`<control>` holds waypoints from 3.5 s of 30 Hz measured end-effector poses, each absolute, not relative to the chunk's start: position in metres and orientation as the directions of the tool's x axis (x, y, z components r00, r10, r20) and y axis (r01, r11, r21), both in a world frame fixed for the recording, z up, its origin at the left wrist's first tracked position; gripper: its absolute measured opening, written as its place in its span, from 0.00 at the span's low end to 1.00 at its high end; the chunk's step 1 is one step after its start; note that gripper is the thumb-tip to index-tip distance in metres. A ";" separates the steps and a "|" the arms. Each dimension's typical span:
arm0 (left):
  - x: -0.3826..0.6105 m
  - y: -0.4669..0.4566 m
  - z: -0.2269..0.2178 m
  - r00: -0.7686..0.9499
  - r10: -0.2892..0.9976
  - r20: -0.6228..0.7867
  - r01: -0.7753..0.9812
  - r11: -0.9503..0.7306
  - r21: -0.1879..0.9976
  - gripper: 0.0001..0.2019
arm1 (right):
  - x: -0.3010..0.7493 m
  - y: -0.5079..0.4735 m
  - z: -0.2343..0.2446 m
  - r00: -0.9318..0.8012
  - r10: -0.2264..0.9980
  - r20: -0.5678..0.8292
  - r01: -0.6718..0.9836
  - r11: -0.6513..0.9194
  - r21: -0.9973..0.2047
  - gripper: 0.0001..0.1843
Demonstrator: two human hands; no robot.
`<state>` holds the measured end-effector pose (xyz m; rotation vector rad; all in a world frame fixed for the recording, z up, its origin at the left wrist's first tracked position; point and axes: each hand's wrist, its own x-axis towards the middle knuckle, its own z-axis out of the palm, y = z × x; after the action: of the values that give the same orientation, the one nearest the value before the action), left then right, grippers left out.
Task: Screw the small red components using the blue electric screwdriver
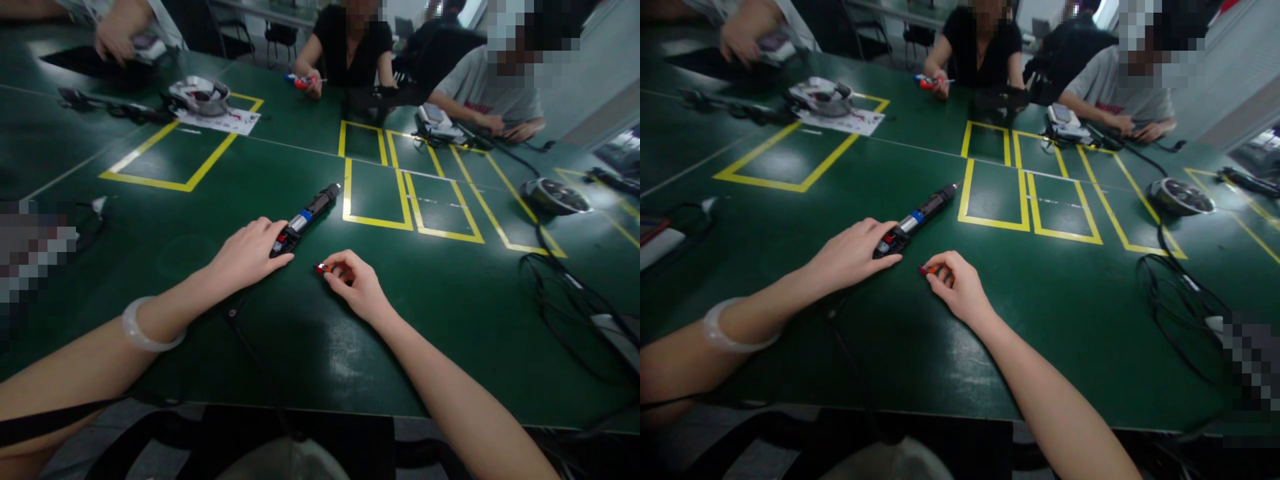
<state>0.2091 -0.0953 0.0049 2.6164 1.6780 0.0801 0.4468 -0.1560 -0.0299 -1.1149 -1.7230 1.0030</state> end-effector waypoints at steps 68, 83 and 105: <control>0.164 -0.048 0.012 0.132 0.990 -0.053 0.990 -0.129 0.062 0.37 | 0.452 -0.166 -0.022 -0.413 0.862 0.296 0.585 0.499 -0.639 0.11; 0.053 -0.002 0.001 -0.237 0.971 -0.026 0.969 0.239 0.070 0.51 | 0.451 -0.166 -0.020 -0.426 0.861 0.279 0.579 0.496 -0.648 0.10; 0.063 -0.009 -0.004 -0.131 0.962 0.241 0.984 0.157 -0.089 0.40 | 0.452 -0.166 -0.021 -0.443 0.850 0.284 0.576 0.513 -0.637 0.09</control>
<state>0.0627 -0.0089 -0.0038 2.2091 2.5602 0.1542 0.4518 -0.1657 -0.0210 -1.1595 -2.1728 0.6136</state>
